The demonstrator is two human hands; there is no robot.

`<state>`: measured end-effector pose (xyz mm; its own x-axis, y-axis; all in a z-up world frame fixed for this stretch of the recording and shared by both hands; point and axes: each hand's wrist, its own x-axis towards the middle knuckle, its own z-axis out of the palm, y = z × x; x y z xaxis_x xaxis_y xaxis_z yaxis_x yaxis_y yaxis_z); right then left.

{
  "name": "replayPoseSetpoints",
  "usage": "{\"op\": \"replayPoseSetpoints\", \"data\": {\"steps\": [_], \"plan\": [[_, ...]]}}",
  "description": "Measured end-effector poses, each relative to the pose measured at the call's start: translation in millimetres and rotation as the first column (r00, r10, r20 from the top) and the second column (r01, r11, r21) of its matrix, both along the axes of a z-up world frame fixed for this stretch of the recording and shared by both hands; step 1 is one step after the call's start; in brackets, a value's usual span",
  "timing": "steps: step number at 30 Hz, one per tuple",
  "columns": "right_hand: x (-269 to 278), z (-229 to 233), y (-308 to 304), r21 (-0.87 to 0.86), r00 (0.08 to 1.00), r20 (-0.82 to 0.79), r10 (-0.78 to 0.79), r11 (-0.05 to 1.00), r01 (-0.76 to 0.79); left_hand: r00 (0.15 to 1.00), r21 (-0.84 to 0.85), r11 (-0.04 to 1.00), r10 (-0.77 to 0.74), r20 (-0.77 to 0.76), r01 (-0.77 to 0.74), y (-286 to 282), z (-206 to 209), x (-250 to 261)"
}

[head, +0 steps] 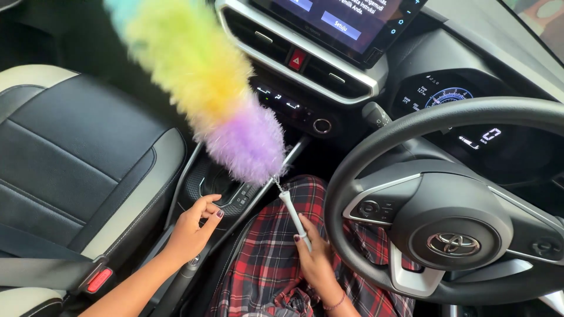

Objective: Dusting various surfaces within a car interior using a colorful duster.

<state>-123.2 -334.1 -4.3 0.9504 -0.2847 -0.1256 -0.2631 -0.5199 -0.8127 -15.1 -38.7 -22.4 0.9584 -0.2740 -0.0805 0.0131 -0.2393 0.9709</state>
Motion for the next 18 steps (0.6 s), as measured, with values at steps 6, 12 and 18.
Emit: {"op": "replayPoseSetpoints", "data": {"steps": [6, 12, 18], "plan": [[-6.8, -12.6, -7.9, -0.06, 0.926, 0.361, 0.107, 0.994, -0.091, 0.999, 0.0, 1.0, -0.004, 0.032, 0.004, 0.3, -0.3, 0.9], [-5.6, -9.6, -3.2, -0.057, 0.984, 0.13, 0.125, 0.991, -0.119, 0.999, -0.006, 1.0, -0.001, 0.036, 0.001, -0.2, -2.8, -0.3], [-6.4, -19.3, -11.5, -0.074, 0.934, 0.337, 0.121, 0.992, -0.101, 1.0, 0.009, 1.0, -0.007, 0.004, 0.007, -0.6, 0.2, 1.9]]}}
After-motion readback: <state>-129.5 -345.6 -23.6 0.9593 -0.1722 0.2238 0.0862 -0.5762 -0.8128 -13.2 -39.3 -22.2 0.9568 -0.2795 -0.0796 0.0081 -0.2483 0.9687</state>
